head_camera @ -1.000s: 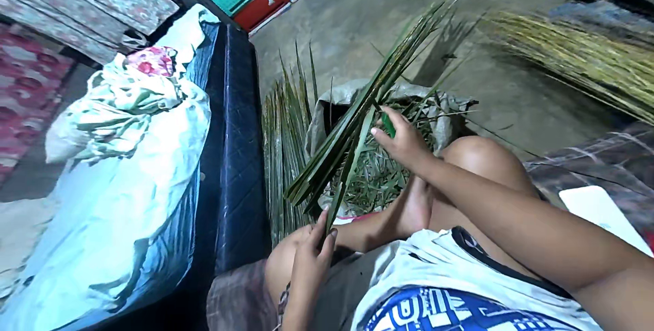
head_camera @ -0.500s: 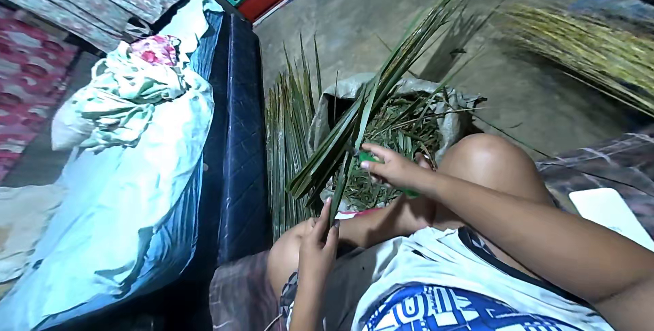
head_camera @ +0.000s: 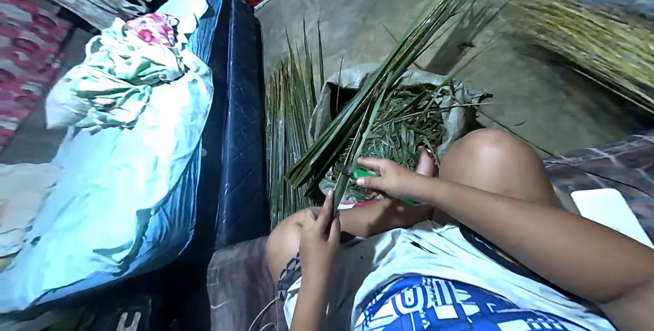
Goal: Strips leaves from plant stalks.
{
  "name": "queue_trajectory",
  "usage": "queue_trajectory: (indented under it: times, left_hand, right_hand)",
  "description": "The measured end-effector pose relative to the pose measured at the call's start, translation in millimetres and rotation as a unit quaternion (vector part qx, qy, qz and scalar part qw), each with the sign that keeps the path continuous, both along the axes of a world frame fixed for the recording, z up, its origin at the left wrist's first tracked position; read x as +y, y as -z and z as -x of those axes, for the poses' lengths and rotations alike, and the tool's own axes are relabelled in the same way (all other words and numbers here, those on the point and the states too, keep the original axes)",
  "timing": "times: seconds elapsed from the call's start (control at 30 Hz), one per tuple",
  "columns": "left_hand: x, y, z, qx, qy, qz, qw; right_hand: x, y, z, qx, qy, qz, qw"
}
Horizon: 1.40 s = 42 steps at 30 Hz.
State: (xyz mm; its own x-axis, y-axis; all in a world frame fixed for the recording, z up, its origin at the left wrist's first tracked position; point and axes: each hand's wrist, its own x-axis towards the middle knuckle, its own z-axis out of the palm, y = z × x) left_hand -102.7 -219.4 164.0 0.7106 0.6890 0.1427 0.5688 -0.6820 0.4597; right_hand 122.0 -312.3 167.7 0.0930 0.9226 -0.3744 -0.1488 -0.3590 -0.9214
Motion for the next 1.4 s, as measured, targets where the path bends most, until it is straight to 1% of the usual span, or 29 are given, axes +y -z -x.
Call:
queue_trajectory:
  times: [0.07, 0.23, 0.3, 0.4, 0.57, 0.67, 0.87, 1.07, 1.2, 1.27, 1.33, 1.4]
  left_hand:
    - [-1, -1, -1, 0.0, -0.001, -0.005, 1.0]
    - [-3, -2, -2, 0.0, 0.01, -0.011, 1.0]
    - [-3, -3, -2, 0.0, 0.011, -0.007, 1.0]
    - [-4, -3, 1, -0.009, 0.01, 0.001, 1.0]
    - [-4, 0, 11, -0.033, 0.026, 0.004, 0.999]
    - [-2, 0, 21, -0.027, 0.03, 0.008, 0.999]
    - [3, -3, 34, -0.054, 0.071, -0.044, 0.995]
    - [9, -3, 45, -0.061, 0.078, -0.012, 0.995]
    - [12, -3, 60, -0.042, 0.07, -0.008, 0.997]
    - [11, -1, 65, -0.043, 0.075, -0.003, 0.996]
    - [11, 2, 68, -0.05, 0.082, 0.019, 0.995]
    - [10, 3, 70, -0.055, 0.082, 0.04, 0.994]
  right_hand:
    - [0, -1, 0, -0.011, 0.018, 0.0, 1.0]
    - [1, 1, -8, 0.002, 0.069, 0.009, 0.998]
    - [1, 2, -8, -0.013, 0.078, 0.004, 0.997]
    - [2, 0, -14, -0.031, 0.119, 0.019, 0.992]
    - [0, 4, -32, 0.013, 0.188, -0.001, 0.982]
    - [-1, 7, -39, 0.012, 0.221, -0.012, 0.975]
    - [-6, 11, -51, 0.038, 0.262, -0.047, 0.963]
    - [-1, 11, -47, 0.033, 0.284, -0.048, 0.957]
    - [-2, 5, -74, 0.063, 0.343, -0.047, 0.936]
    - [-6, 5, -85, 0.076, 0.35, -0.055, 0.932]
    - [-7, 4, -85, 0.071, 0.355, -0.066, 0.93]
    - [-7, 2, -83, 0.044, 0.358, -0.075, 0.93]
